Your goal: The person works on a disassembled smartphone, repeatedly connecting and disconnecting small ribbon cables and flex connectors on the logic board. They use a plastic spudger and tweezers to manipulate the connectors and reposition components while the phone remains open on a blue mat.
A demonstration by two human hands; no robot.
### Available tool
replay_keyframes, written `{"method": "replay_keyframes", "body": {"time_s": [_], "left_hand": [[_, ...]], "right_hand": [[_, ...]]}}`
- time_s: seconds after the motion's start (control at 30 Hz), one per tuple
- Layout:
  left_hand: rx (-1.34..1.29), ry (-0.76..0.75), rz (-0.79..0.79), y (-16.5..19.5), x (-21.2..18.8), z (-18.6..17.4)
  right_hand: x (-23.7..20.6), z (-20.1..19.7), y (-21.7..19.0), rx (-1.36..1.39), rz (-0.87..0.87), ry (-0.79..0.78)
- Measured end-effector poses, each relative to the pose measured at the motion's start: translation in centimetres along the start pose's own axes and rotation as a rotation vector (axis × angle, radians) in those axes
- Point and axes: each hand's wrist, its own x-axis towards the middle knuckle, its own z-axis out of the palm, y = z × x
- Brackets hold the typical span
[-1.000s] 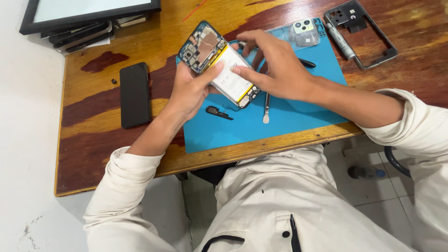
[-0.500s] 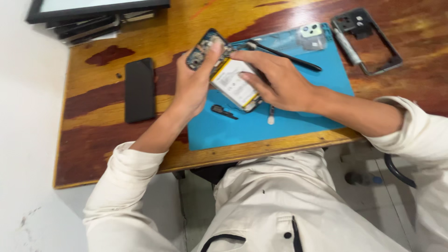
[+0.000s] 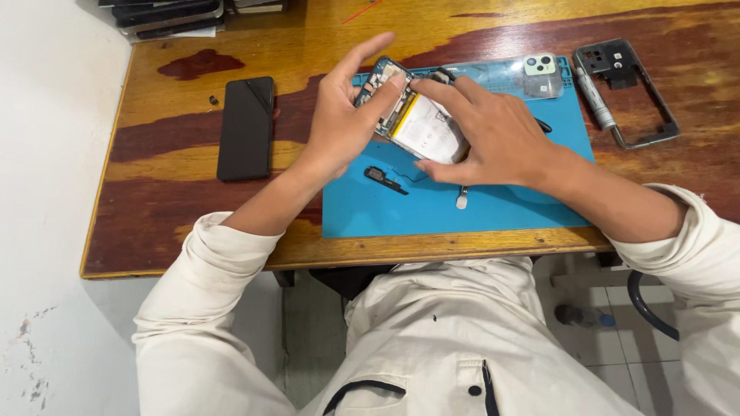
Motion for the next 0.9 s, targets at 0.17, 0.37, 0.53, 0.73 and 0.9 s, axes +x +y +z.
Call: {"method": "replay_keyframes", "body": {"time_s": [0.17, 0.37, 0.53, 0.73, 0.9], "left_hand": [[0.139, -0.031, -0.067, 0.3, -0.4, 0.0], [0.181, -0.134, 0.113, -0.3, -0.2, -0.6], [0.368, -0.356, 0.385, 0.9, -0.5, -2.6], [0.356, -0.411, 0.471, 0.9, -0.5, -2.6], [0.371, -0.342, 0.485, 0.3, -1.0, -2.0]], "right_hand": [[-0.1, 0.1, 0.3, 0.066, -0.017, 0.007], [-0.4, 0.5, 1.3, 0.237, -0.065, 0.041], [-0.4, 0.1, 2.4, 0.433, -0.049, 0.005], [-0.9, 0.0, 2.2, 0.745, -0.144, -0.057], [-0.9, 0.1, 1.9, 0.746, -0.149, -0.056]]}}
